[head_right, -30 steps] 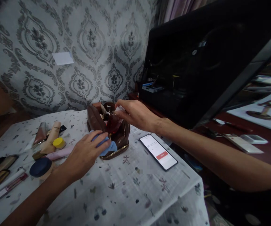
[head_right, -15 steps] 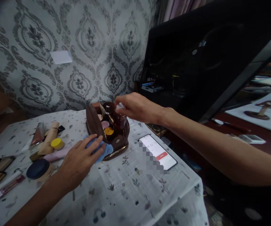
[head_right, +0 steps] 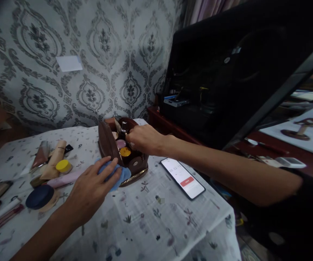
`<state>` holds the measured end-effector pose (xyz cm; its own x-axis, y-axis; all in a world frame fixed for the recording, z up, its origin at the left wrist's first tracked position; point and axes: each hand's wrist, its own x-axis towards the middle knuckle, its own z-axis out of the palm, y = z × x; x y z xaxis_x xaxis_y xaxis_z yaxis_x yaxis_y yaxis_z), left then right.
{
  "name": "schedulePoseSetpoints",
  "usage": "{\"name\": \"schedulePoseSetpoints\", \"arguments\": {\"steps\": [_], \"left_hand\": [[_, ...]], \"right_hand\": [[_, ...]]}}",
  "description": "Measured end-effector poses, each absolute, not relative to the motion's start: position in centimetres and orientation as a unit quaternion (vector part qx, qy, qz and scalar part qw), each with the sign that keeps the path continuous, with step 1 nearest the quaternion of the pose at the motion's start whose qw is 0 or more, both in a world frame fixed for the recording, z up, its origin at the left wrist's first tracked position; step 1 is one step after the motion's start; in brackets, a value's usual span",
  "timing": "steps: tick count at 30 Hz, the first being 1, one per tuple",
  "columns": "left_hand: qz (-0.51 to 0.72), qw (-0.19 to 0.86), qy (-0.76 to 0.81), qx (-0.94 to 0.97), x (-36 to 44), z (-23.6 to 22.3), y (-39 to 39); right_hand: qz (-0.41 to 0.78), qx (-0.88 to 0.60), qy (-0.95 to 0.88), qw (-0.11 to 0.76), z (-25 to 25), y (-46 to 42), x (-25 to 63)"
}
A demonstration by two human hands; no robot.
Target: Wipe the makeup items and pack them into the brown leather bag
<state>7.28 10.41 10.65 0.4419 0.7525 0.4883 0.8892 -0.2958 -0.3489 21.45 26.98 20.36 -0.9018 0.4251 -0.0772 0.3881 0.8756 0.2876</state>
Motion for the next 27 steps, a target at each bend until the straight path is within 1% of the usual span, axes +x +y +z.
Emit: {"name": "schedulePoseSetpoints", "arguments": {"steps": [4,11,19,23,27], "left_hand": [[-0.131,0.298,-0.517,-0.792,7.4,10.6,10.4],[-0.156,0.313,-0.508,-0.787,7.5,10.6,10.6],[-0.137,0.304,-0.512,-0.792,7.4,10.5,10.5],[-0.129,0.304,-0.514,-0.792,7.3,10.4,10.5],[-0.134,0.313,-0.509,-0.790,7.2,10.3,10.6]], "right_hand": [[0.168,0.174,0.968,0.072,19.5,27.6,20.6],[0.184,0.151,0.968,0.083,18.7,28.6,19.7],[0.163,0.127,0.974,0.092,18.7,30.4,20.2],[0.160,0.130,0.975,0.077,18.6,30.6,20.6],[0.160,0.146,0.972,0.093,18.7,30.3,20.5]]}}
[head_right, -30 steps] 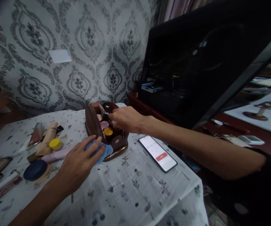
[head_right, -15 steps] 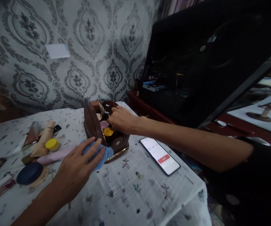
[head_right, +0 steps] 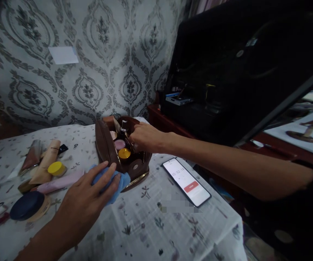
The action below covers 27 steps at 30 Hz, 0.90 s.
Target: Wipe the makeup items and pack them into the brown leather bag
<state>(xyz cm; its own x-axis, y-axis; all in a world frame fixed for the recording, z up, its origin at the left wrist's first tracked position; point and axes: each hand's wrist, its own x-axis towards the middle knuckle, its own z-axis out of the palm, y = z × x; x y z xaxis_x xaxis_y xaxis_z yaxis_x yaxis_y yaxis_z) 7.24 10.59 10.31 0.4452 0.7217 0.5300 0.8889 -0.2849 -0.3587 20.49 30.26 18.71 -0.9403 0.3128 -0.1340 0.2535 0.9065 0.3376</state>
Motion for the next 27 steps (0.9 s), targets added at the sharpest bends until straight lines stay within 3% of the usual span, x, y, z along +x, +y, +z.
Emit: {"name": "schedulePoseSetpoints", "arguments": {"steps": [13,20,27], "left_hand": [[-0.152,0.300,-0.505,-0.795,7.3,10.1,10.6],[-0.198,0.235,-0.510,-0.804,6.8,10.0,8.5],[0.008,0.166,-0.625,-0.762,3.8,7.5,2.4]], "right_hand": [[0.140,0.138,0.978,0.075,17.9,30.9,20.5],[0.120,0.141,0.981,0.063,18.0,30.6,21.0],[0.082,0.189,0.976,0.070,18.0,30.6,21.4]]}}
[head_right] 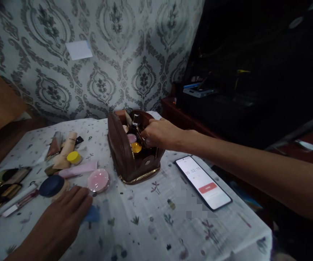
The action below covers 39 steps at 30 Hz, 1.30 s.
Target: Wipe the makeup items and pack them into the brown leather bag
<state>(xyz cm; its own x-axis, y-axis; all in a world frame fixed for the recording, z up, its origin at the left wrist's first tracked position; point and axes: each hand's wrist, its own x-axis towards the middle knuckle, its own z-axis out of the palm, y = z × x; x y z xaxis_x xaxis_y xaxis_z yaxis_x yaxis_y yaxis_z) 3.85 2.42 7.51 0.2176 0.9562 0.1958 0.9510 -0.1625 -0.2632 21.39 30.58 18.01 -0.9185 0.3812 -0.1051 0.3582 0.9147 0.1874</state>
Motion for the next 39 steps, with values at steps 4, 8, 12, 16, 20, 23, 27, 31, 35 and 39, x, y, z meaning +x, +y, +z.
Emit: {"name": "schedulePoseSetpoints", "arguments": {"steps": [4,8,12,16,20,23,27,31,35,39], "left_hand": [[0.077,0.102,-0.688,-0.714,1.4,4.7,-1.4],[0.089,0.005,-0.726,-0.682,0.4,4.0,-2.4],[0.041,-0.002,-0.720,-0.693,0.7,6.2,-0.5],[0.008,0.000,-0.709,-0.705,2.1,8.7,2.0],[0.002,-0.005,-0.730,-0.683,3.2,8.6,4.1],[-0.011,0.001,-0.749,-0.662,3.2,7.1,5.3],[-0.029,-0.014,-0.758,-0.651,2.7,5.8,6.6],[-0.043,-0.055,-0.767,-0.638,2.5,5.7,7.4],[-0.095,-0.072,-0.766,-0.632,2.0,7.3,7.7],[-0.240,-0.062,-0.748,-0.616,1.9,12.3,8.3]], "right_hand": [[0.087,0.199,0.974,0.064,17.8,30.7,21.3],[0.091,0.213,0.969,0.080,17.9,30.6,21.2],[0.099,0.208,0.969,0.091,18.3,30.2,21.1],[0.095,0.207,0.970,0.087,18.3,30.2,21.1],[0.092,0.209,0.970,0.080,18.0,30.4,21.0],[0.092,0.213,0.969,0.084,17.9,30.6,21.0],[0.079,0.205,0.972,0.088,18.0,30.5,21.1],[0.083,0.201,0.973,0.080,17.9,30.6,21.1],[0.090,0.189,0.975,0.072,18.0,30.7,21.2],[0.087,0.188,0.975,0.078,18.2,30.6,21.2]]}}
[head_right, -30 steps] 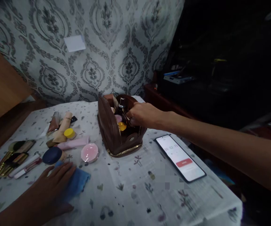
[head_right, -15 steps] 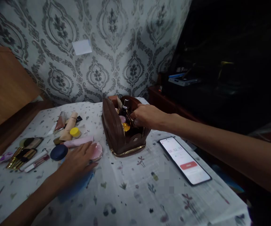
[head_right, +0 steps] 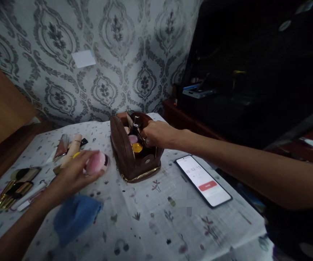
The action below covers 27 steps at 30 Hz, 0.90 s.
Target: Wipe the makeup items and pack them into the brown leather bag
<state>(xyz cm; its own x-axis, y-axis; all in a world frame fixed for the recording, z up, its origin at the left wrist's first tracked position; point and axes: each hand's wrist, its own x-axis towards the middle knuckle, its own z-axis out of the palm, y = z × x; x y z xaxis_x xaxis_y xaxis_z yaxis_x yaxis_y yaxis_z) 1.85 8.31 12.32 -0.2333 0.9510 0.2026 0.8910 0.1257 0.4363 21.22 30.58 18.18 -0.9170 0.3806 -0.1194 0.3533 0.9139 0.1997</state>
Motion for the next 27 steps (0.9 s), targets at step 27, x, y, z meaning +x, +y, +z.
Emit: {"name": "schedulePoseSetpoints", "arguments": {"steps": [27], "left_hand": [[0.441,0.457,0.586,0.503,5.7,19.2,24.7]], "right_hand": [[0.046,0.199,0.978,0.050,18.0,31.0,21.8]]}}
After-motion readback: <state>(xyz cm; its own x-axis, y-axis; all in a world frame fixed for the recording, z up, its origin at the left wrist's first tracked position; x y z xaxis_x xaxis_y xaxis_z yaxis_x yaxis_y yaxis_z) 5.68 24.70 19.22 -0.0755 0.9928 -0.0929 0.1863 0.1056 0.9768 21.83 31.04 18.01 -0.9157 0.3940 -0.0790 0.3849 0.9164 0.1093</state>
